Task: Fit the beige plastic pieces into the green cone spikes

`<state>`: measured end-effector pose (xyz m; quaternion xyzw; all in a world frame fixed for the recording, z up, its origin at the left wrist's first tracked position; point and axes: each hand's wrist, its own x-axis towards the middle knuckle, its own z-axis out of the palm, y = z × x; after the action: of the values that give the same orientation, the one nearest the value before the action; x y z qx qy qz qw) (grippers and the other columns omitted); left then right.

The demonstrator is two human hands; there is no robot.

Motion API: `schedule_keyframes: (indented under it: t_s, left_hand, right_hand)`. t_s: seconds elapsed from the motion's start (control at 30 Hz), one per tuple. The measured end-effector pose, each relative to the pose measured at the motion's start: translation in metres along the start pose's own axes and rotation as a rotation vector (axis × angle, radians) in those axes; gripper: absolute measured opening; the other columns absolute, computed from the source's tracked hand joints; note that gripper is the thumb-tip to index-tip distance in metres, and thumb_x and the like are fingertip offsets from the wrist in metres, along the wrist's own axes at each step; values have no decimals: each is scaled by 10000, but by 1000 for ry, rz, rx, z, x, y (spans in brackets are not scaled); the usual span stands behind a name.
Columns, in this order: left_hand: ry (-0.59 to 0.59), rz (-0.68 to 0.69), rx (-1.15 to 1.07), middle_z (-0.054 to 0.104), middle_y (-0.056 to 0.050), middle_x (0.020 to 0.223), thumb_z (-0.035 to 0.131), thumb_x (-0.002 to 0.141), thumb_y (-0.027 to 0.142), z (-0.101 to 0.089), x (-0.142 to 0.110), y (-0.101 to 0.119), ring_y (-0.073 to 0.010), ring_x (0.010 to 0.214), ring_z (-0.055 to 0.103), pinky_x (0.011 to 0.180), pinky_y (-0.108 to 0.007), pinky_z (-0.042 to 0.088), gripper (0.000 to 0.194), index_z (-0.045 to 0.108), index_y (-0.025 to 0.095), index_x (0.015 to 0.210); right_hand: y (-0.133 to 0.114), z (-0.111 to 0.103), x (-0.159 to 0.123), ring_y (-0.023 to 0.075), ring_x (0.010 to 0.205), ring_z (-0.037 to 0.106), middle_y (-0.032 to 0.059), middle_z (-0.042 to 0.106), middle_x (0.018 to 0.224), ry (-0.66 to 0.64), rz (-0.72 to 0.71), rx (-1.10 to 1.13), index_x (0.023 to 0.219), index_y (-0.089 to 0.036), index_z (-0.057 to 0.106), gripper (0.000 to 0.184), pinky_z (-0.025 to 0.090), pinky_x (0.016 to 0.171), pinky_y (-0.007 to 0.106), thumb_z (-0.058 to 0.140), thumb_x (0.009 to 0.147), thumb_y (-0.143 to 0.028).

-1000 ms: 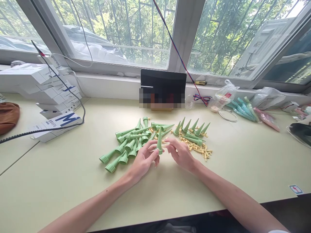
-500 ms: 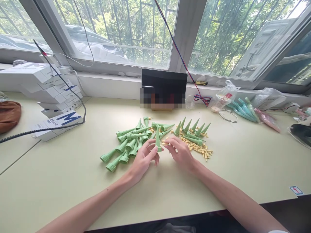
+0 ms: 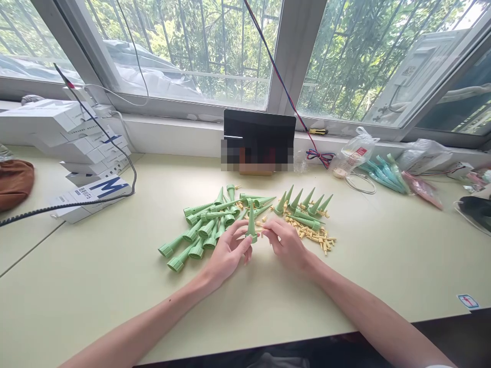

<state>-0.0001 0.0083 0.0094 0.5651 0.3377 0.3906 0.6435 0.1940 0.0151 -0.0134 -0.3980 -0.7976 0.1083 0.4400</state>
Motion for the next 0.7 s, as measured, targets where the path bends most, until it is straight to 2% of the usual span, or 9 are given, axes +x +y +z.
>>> schedule_keyframes:
  t_s: [0.27,0.5,0.7]
  left_hand:
    - [-25,45,1,591,-86,1254,610,920,382,0,1,-4,-53,523,522,495,-249,454,322,529,250,1202]
    - [-43,15,17,614,-100,1222,568,941,418,2,-1,-2,-69,537,521,502,-254,464,378,504,244,1269]
    - [13,0,85,618,-102,1177,590,921,433,2,0,-2,-74,522,524,523,-274,491,423,520,226,1283]
  right_hand:
    - [-3,-2,0,127,575,406,-1,479,656,-41,32,-39,706,-201,457,334,326,551,259,370,1025,-245]
    - [-4,0,-2,122,561,435,-7,483,634,-34,63,-30,694,-205,430,354,332,559,264,337,1032,-252]
    - [-4,1,-1,115,529,405,-23,445,594,8,72,-65,678,-207,411,367,322,548,259,330,1033,-252]
